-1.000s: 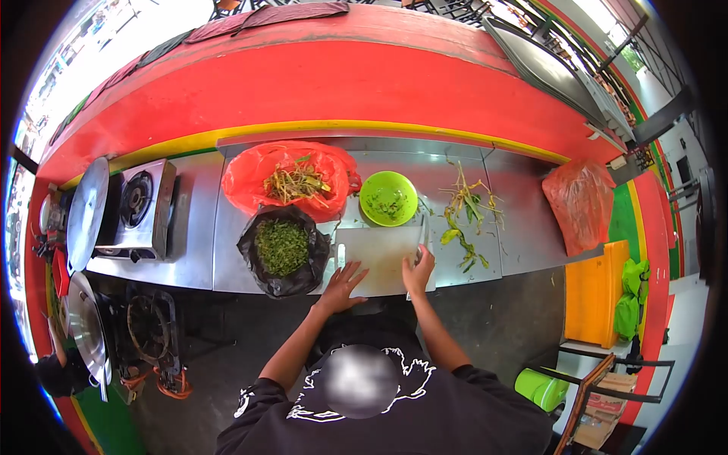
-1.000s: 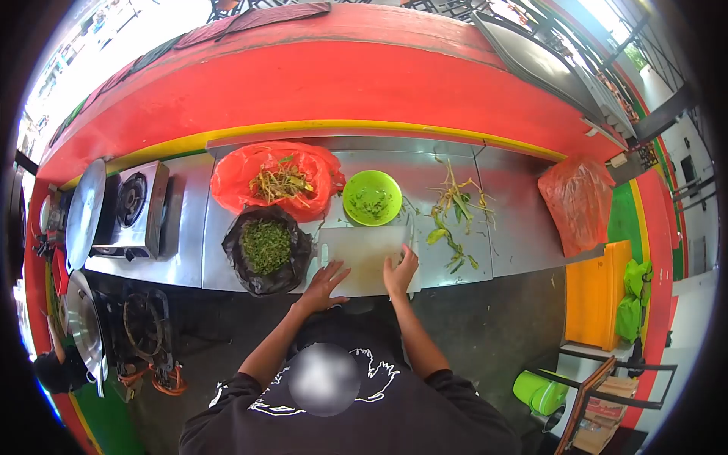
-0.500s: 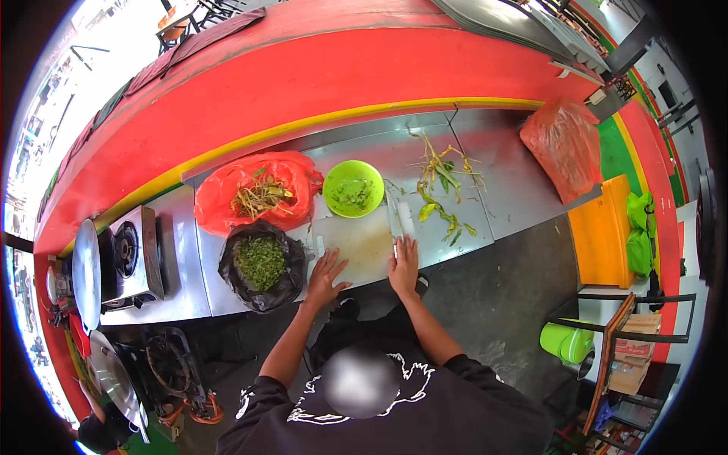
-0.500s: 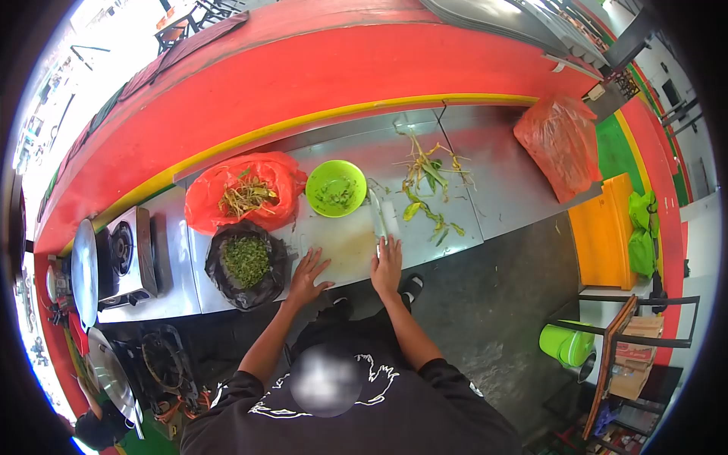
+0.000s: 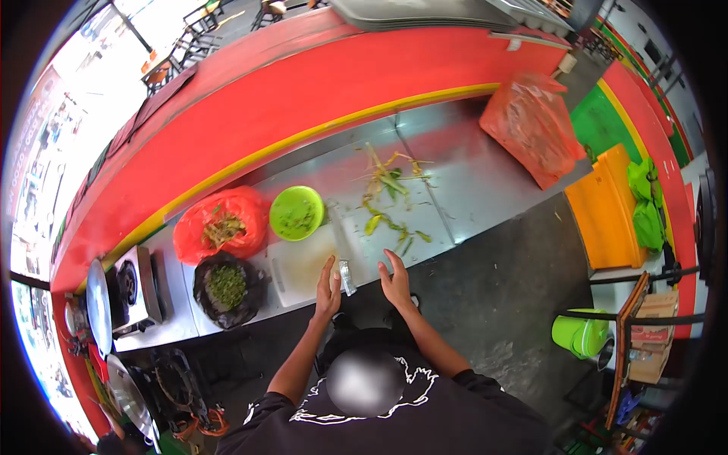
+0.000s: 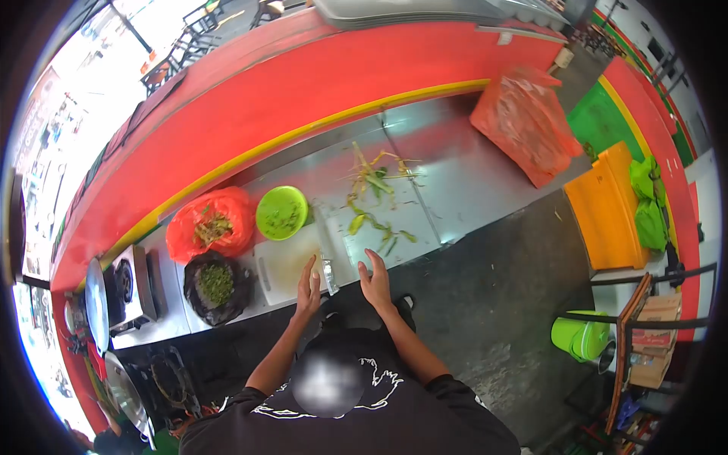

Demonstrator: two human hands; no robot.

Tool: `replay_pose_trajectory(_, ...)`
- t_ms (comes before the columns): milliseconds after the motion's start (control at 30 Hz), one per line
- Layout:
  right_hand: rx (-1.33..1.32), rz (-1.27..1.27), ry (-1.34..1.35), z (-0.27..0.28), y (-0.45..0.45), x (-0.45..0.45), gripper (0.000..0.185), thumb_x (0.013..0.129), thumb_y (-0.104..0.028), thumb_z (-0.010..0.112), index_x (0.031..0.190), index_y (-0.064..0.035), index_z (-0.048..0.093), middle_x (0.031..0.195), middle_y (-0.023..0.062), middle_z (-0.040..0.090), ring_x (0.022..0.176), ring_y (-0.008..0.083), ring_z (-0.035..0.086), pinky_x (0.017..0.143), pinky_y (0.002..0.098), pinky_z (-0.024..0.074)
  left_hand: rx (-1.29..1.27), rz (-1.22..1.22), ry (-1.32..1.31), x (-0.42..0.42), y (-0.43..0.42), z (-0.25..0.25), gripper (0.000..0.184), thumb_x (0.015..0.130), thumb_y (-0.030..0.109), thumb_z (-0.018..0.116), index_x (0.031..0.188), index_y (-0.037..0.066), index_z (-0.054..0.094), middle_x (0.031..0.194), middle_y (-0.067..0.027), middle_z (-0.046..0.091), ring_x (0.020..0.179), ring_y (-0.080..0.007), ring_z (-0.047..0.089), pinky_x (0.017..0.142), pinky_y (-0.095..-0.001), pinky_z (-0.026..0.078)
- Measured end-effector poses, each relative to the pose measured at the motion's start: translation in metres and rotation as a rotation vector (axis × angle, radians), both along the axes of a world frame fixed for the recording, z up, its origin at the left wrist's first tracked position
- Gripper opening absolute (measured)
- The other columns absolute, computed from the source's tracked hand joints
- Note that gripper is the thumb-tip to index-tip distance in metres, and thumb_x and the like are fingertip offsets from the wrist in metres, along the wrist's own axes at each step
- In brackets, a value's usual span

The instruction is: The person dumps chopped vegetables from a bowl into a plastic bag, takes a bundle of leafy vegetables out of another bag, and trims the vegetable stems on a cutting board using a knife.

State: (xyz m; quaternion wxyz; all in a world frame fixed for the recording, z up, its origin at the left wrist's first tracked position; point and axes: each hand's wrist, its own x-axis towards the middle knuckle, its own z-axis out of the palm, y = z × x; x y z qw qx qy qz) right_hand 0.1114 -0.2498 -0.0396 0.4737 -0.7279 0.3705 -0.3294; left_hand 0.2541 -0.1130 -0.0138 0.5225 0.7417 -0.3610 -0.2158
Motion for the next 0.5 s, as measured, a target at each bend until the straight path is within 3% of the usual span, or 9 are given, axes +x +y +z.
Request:
replay_pose_trajectory(33,0.045,-0.006,0.023,0.002,-0.013,-0.015,0.04,0.093,-0.02,0.058,0.126,0.0012,0.052,0.126,0.0201,0.055,0.118,0.0351,0.052,0.099,0.0403,0.0403,-0.008,0.016,0.067,-0.012,-0.018,0.0,0.049,0.103,0.032,0.037,0.138,-0.003,0.04,0.139,-0.0206,0.045,0.134,-0.0307,0.038,0.11,-0.0379,0.028)
replay_pose_trajectory(133,0.254,-0.071,0.001,0.002,-0.047,-0.057,0.039,0.094,-0.022,0.057,0.126,-0.0011,0.052,0.123,0.0183,0.057,0.111,0.0306,0.057,0.087,0.0347,0.0472,-0.095,0.059,0.188,-0.05,-0.072,-0.01,0.049,0.103,0.033,0.036,0.136,-0.003,0.042,0.136,-0.0197,0.048,0.131,-0.029,0.041,0.109,-0.0372,0.029)
replay_pose_trajectory(167,0.091,-0.135,-0.035,-0.001,-0.059,-0.07,0.037,0.095,-0.023,0.057,0.125,-0.002,0.054,0.116,0.0154,0.062,0.102,0.0241,0.061,0.08,0.0306,0.0494,-0.085,0.042,0.188,-0.061,-0.089,-0.01,0.051,0.103,0.035,0.034,0.134,-0.004,0.043,0.134,-0.0184,0.05,0.128,-0.0276,0.043,0.108,-0.0365,0.03)
replay_pose_trajectory(267,0.317,-0.217,-0.145,0.0,-0.089,-0.11,0.035,0.096,-0.023,0.056,0.124,-0.0015,0.055,0.109,0.0137,0.065,0.094,0.0197,0.064,0.079,0.029,0.0495,-0.138,-0.068,0.284,-0.097,-0.134,-0.001,0.051,0.103,0.035,0.035,0.132,-0.006,0.044,0.132,-0.0204,0.051,0.127,-0.0281,0.045,0.108,-0.0367,0.031)
replay_pose_trajectory(300,0.313,-0.237,-0.179,-0.006,-0.098,-0.122,0.038,0.097,-0.023,0.055,0.126,0.0015,0.051,0.107,0.0085,0.064,0.095,0.015,0.063,0.081,0.0279,0.0489,-0.146,-0.096,0.287,-0.107,-0.149,-0.001,0.051,0.103,0.035,0.035,0.132,-0.006,0.044,0.132,-0.0204,0.051,0.127,-0.0281,0.045,0.108,-0.0367,0.031)
replay_pose_trajectory(500,0.47,-0.39,-0.315,-0.004,-0.132,-0.175,0.037,0.097,-0.026,0.053,0.123,-0.0002,0.053,0.104,0.008,0.066,0.087,0.0134,0.064,0.071,0.0236,0.0477,-0.133,-0.332,0.372,-0.157,-0.223,-0.015,0.048,0.103,0.035,0.036,0.126,-0.005,0.047,0.119,-0.0192,0.059,0.113,-0.0272,0.057,0.1,-0.038,0.042)
